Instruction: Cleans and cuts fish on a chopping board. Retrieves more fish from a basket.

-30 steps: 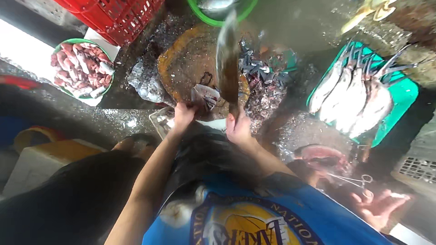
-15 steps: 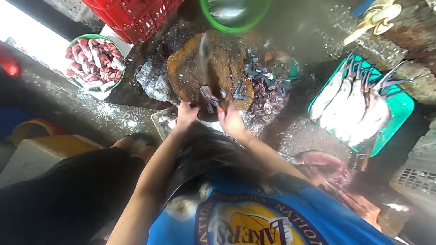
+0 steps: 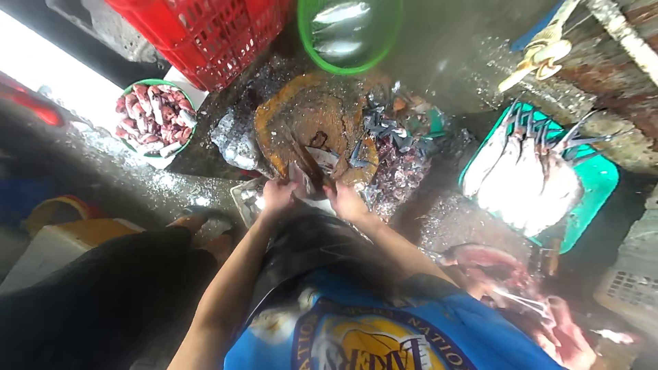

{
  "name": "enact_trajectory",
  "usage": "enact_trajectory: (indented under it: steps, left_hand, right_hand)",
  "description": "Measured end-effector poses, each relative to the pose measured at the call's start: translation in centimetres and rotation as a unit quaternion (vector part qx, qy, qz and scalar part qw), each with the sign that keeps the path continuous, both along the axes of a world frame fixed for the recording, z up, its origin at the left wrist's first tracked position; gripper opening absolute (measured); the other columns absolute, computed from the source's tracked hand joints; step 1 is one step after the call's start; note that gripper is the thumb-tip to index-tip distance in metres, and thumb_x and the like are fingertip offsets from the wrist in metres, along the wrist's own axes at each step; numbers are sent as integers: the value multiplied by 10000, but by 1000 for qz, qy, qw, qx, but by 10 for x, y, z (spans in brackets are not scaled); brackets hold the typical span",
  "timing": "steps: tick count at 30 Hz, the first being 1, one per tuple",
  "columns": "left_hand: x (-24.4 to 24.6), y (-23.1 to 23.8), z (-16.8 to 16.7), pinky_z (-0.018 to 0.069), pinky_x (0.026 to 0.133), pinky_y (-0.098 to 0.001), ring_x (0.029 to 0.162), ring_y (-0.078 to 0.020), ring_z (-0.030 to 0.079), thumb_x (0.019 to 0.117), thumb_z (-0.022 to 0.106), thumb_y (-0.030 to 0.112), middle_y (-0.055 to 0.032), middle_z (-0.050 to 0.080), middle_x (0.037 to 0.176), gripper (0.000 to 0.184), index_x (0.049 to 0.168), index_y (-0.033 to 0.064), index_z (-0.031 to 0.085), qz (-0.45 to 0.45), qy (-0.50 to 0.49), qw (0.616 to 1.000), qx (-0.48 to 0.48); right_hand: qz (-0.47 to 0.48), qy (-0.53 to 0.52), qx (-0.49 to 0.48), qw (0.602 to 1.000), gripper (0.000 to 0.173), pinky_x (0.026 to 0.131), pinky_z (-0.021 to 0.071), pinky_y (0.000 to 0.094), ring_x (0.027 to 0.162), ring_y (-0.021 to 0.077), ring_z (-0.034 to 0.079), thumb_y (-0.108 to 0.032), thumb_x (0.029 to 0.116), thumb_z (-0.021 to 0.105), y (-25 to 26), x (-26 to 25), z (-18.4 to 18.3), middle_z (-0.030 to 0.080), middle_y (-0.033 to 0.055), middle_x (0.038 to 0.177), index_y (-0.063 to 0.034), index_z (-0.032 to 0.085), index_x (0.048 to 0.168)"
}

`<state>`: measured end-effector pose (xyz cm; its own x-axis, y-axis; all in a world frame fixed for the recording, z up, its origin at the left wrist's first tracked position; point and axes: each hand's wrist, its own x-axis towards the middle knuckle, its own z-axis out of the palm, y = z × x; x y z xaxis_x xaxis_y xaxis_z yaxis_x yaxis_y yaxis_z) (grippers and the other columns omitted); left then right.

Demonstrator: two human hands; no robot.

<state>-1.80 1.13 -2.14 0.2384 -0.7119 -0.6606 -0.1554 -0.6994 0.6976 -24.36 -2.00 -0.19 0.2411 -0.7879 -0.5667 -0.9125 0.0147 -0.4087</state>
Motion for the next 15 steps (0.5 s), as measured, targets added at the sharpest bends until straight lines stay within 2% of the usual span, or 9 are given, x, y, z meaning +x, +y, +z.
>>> enact_trajectory:
  steps: [1, 3, 5, 6, 7, 9, 11, 13, 15]
  left_hand:
    - [-4, -3, 6, 607, 569, -366, 587, -187, 678, 1019, 654, 265, -110, 735, 831, 270, 1130, 25, 709, 29, 57, 998, -29]
    - [-11, -7, 18, 624, 642, -369, 734, -203, 732, 1078, 539, 200, -120, 765, 1015, 287, 1258, 13, 660, 13, 133, 985, -107]
    - [-20, -16, 38, 614, 824, -414, 984, -214, 727, 1041, 613, 190, -98, 729, 1200, 328, 1349, 78, 620, -115, 9, 977, -182]
    - [-24, -28, 41, 561, 965, -464, 1139, -245, 675, 990, 701, 248, -101, 687, 1286, 450, 1401, 104, 586, -186, -83, 955, -214]
    - [-29, -46, 33, 447, 1130, -525, 1327, -292, 568, 936, 754, 342, -99, 620, 1415, 614, 1471, 135, 535, -255, -154, 926, -232]
    - [-37, -80, 22, 316, 1184, -648, 1491, -399, 351, 859, 809, 440, -124, 436, 1597, 861, 1573, 176, 406, -383, -222, 869, -220]
    - [-48, -103, 23, 271, 1176, -696, 1517, -452, 272, 810, 871, 363, -172, 366, 1632, 959, 1597, 174, 357, -487, -247, 821, -168]
    - [-57, -115, 23, 274, 1163, -704, 1488, -450, 333, 760, 908, 283, -199, 429, 1577, 945, 1558, 164, 418, -551, -283, 773, -137]
    - [-56, -116, 22, 286, 1155, -703, 1455, -438, 393, 745, 915, 263, -209, 476, 1535, 910, 1529, 171, 462, -578, -303, 747, -130]
  right_hand:
    - [-18, -23, -5, 1000, 534, 873, 579, 567, 993, 366, 722, -503, 1078, 417, -2, -5, 4, 722, 192, 1012, -41, 634, 1232]
    - [-76, -65, -30, 995, 534, 859, 576, 558, 942, 348, 720, -492, 1079, 413, 2, -18, 13, 717, 184, 955, -27, 646, 1201]
    - [-134, -89, -47, 986, 565, 860, 568, 563, 922, 351, 709, -496, 1081, 416, 3, -38, 15, 705, 197, 939, 5, 649, 1197]
    - [-158, -94, -48, 982, 562, 846, 568, 558, 901, 341, 706, -496, 1082, 418, 1, -48, 13, 699, 190, 923, 6, 655, 1172]
    - [-177, -93, -42, 979, 548, 823, 566, 547, 870, 324, 700, -490, 1081, 419, -1, -59, 10, 692, 177, 896, -2, 662, 1138]
    - [-194, -81, -11, 978, 536, 768, 564, 533, 804, 298, 688, -489, 1082, 403, -4, -78, 1, 674, 157, 855, -18, 659, 1092]
    - [-186, -65, 5, 980, 557, 801, 565, 545, 834, 308, 694, -500, 1084, 390, -4, -96, -5, 686, 168, 890, -20, 668, 1128]
    - [-181, -31, -1, 983, 571, 877, 552, 555, 920, 326, 698, -516, 1078, 395, -7, -107, -1, 700, 182, 949, -23, 673, 1152]
    - [-194, -10, -21, 981, 585, 874, 552, 554, 926, 329, 704, -526, 1074, 396, -11, -109, 6, 705, 185, 954, -20, 678, 1155]
